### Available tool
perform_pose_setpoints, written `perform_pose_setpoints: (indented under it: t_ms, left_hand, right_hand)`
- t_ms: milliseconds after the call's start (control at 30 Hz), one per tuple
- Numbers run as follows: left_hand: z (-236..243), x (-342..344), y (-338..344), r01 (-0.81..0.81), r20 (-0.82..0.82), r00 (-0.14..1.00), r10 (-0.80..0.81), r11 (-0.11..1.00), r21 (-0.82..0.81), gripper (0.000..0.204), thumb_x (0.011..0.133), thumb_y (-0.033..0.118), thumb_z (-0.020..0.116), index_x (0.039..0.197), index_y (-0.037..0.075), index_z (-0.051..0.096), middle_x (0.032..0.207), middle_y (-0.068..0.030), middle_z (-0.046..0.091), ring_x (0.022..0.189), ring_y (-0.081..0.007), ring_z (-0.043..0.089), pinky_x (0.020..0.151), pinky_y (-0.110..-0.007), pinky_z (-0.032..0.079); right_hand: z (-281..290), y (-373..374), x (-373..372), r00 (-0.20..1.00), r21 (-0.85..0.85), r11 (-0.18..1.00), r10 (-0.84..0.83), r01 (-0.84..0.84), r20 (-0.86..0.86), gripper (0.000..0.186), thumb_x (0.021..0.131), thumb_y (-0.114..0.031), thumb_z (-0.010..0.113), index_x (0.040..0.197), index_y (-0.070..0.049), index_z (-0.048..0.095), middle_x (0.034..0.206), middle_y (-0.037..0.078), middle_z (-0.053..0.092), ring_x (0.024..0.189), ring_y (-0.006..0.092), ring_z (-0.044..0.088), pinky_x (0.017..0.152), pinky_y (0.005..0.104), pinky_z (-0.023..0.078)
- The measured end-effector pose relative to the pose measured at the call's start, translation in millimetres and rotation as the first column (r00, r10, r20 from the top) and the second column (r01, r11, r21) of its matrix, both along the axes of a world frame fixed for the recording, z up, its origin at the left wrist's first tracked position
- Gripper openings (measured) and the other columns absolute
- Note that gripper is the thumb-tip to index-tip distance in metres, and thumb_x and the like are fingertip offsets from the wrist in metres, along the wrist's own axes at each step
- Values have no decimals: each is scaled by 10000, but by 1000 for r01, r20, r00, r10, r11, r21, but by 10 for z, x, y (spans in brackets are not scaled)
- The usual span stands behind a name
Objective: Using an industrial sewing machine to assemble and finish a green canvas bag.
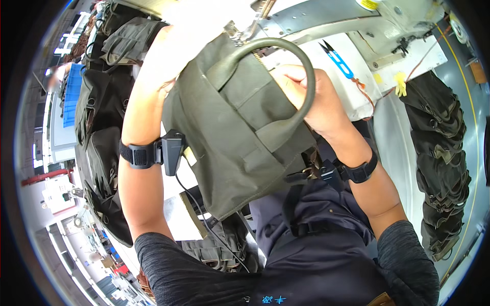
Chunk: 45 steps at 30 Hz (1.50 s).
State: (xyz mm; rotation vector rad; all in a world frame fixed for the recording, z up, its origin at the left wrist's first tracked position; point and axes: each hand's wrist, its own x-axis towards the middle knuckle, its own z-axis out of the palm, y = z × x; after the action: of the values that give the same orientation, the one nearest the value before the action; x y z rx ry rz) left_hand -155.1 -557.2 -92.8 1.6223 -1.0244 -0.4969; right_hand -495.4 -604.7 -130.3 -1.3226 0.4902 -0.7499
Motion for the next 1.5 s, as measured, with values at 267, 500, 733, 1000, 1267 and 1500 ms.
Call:
perform_pose_setpoints:
  t_ms: [267, 500, 733, 1000, 1267, 1500]
  left_hand:
    - [731, -860, -439, 778, 362, 612, -704, 618, -112, 671, 766, 45, 789, 1402, -41, 592, 1492, -165, 551, 1388, -270, 499, 1172, -376, 382]
    - [638, -1364, -255, 595, 25, 798, -602, 780, -196, 584, 781, -11, 743, 1351, -8, 615, 1412, -138, 585, 1230, -263, 600, 1079, -372, 452]
    - [1048, -1473, 24, 548, 318, 734, -601, 800, 245, 347, 891, 113, 694, 1221, 7, 678, 1218, -129, 669, 1122, -262, 634, 1011, -370, 473]
    - [1002, -2296, 1439, -11, 897, 382, -222, 969, 245, 308, 903, 158, 760, 1192, 60, 720, 1299, -125, 681, 1268, -276, 599, 1112, -407, 429]
    - [-59, -3096, 1558, -54, 832, 550, 72, 997, -50, 410, 792, 78, 795, 1174, 102, 647, 1325, -84, 652, 1297, -341, 564, 1120, -473, 361]
    - [-106, -2641, 1440, -108, 859, 423, 288, 957, -268, 392, 715, 146, 832, 1063, 144, 652, 1185, -15, 706, 1170, -275, 619, 1067, -441, 381]
  right_hand:
    - [-45, 140, -320, 996, -34, 999, 44, -42, 78, 178, 1045, -131, 609, 1001, 0, 721, 715, -102, 515, 646, -3, 406, 561, 204, 341]
    - [-10, 207, -654, 993, -281, 954, 83, -102, -78, 222, 1015, -185, 685, 978, 32, 715, 710, -68, 542, 629, 9, 429, 552, 208, 342]
    - [151, 193, -698, 955, -379, 900, 111, -214, -277, 245, 975, -237, 746, 941, 5, 731, 714, -63, 563, 624, 22, 433, 540, 215, 336]
    - [174, 280, -813, 964, -343, 924, 84, -170, -251, 316, 970, -262, 737, 792, -4, 695, 646, -41, 609, 571, 40, 501, 528, 244, 397]
    - [168, 473, -779, 954, -175, 971, 111, -164, -278, 331, 978, -254, 714, 759, -7, 682, 597, -20, 571, 543, 72, 500, 512, 253, 388]
    - [83, 790, -598, 982, 492, 851, 137, -184, 131, 279, 985, -267, 707, 860, -18, 699, 626, -18, 580, 537, 46, 483, 511, 209, 371]
